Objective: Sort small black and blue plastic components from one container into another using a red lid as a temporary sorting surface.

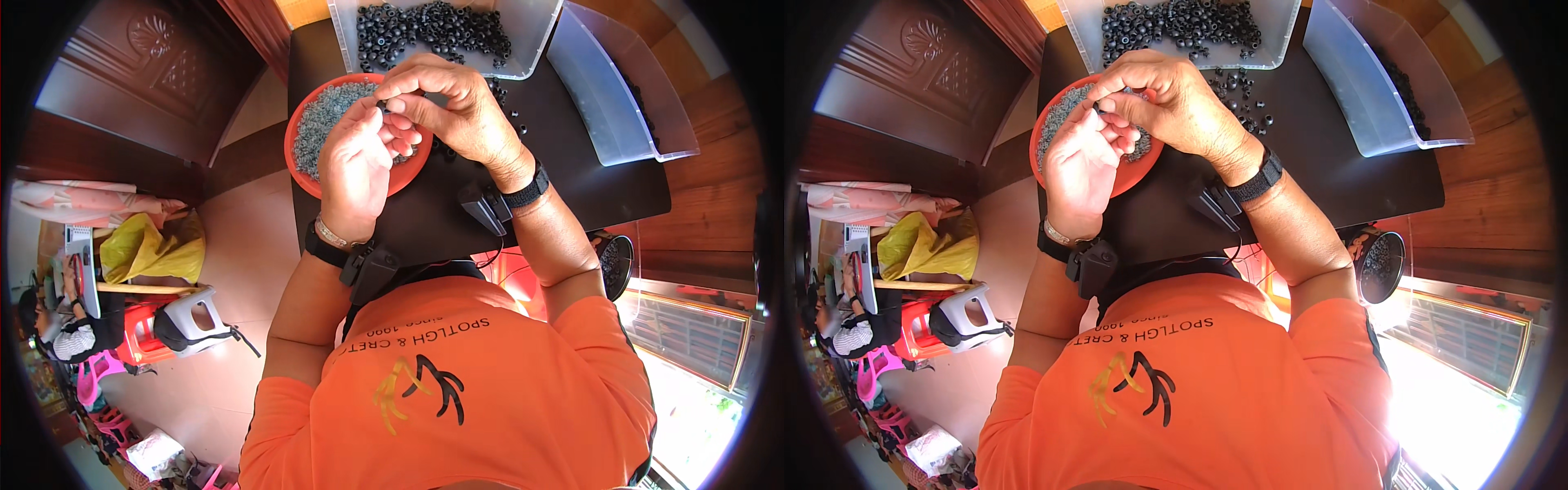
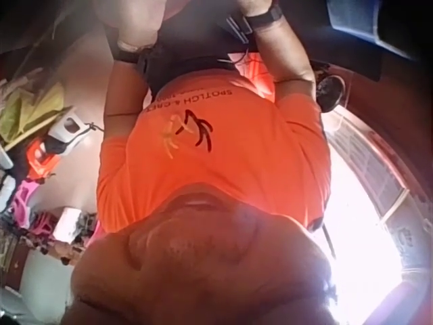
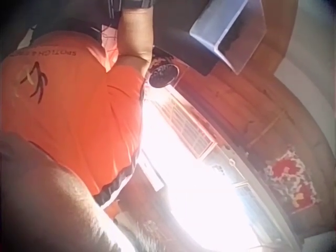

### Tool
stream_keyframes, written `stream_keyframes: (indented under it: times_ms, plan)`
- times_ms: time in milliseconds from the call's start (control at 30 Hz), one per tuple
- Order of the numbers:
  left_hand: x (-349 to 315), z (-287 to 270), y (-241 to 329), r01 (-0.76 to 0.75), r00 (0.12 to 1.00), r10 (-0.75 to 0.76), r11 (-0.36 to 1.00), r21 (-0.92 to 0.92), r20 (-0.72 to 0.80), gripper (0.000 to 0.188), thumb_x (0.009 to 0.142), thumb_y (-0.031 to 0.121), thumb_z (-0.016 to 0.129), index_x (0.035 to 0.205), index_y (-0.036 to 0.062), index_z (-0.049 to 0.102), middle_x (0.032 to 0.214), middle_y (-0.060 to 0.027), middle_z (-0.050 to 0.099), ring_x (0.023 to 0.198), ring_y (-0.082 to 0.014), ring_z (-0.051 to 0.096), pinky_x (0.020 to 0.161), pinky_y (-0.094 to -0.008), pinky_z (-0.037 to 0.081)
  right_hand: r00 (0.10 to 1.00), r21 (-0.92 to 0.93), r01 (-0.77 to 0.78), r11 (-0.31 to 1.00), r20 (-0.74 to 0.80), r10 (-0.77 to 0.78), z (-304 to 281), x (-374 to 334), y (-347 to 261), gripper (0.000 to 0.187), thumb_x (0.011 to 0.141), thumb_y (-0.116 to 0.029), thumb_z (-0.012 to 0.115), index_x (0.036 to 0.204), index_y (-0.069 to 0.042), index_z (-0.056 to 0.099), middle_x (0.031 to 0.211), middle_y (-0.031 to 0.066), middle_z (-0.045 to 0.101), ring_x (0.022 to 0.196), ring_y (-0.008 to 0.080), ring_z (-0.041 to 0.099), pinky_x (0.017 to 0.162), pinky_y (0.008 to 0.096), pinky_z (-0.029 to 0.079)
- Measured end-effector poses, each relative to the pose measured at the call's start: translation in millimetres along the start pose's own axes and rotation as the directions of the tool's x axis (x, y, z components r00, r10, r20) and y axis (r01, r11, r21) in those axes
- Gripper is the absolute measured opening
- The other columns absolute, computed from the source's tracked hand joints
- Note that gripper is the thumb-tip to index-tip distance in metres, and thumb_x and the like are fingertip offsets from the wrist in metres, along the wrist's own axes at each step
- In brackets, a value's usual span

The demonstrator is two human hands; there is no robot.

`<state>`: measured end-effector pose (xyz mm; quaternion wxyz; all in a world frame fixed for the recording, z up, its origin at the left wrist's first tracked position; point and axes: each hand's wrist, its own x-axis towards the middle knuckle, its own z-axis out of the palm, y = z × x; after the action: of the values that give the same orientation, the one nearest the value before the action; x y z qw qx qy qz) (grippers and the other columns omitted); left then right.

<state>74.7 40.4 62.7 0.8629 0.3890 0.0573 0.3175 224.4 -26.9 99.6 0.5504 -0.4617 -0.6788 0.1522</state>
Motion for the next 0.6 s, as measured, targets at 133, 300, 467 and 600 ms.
stream_keyframes:
  times_ms: [133,300,467,600]
  plan:
    - [-1.0,2.0,-0.9,-0.024,1.000,0.023,0.994,-0.105,-0.014,0.026,0.097,0.017,0.041,0.113,-0.0008,0.051,0.100,-0.0126,0.061,0.081,-0.0205,0.060,0.073,-0.0317,0.047,0.987,0.092,-0.144,0.985,-0.054,0.149,2.4,-0.7,-4.4,0.025,0.080,-0.003,0.072,0.104,-0.005,0.068,0.097,0.0041,0.065,0.088,0.0129,0.060,0.078,0.0258,0.049]
    - [-1.7,6.5,1.0,-0.036,0.999,0.036,0.994,-0.105,-0.007,0.027,0.097,0.017,0.041,0.115,-0.0013,0.051,0.104,-0.0137,0.061,0.082,-0.0202,0.059,0.073,-0.0317,0.047,0.992,0.093,-0.122,0.988,-0.032,0.125,0.1,-1.1,-3.1,0.029,0.076,-0.001,0.074,0.104,-0.005,0.067,0.100,0.0040,0.065,0.088,0.0121,0.060,0.076,0.0251,0.049]
    - [-0.9,7.0,2.3,-0.020,1.000,0.022,0.995,-0.102,0.016,0.027,0.096,0.017,0.042,0.114,-0.0011,0.051,0.107,-0.0154,0.061,0.081,-0.0193,0.059,0.073,-0.0297,0.047,0.998,0.053,-0.062,0.997,0.022,0.061,-1.4,0.3,-5.0,0.025,0.077,0.001,0.073,0.101,-0.005,0.068,0.100,0.0046,0.064,0.089,0.0124,0.060,0.076,0.0251,0.050]
    - [0.0,4.2,1.4,-0.029,0.998,0.032,0.998,-0.057,0.049,0.027,0.096,0.018,0.042,0.114,-0.0007,0.052,0.106,-0.0148,0.061,0.083,-0.0189,0.060,0.072,-0.0285,0.048,0.999,0.056,-0.048,0.997,0.001,0.048,-0.6,-0.8,-3.5,0.023,0.077,0.001,0.072,0.099,-0.004,0.068,0.100,0.0060,0.064,0.091,0.0145,0.061,0.079,0.0268,0.050]
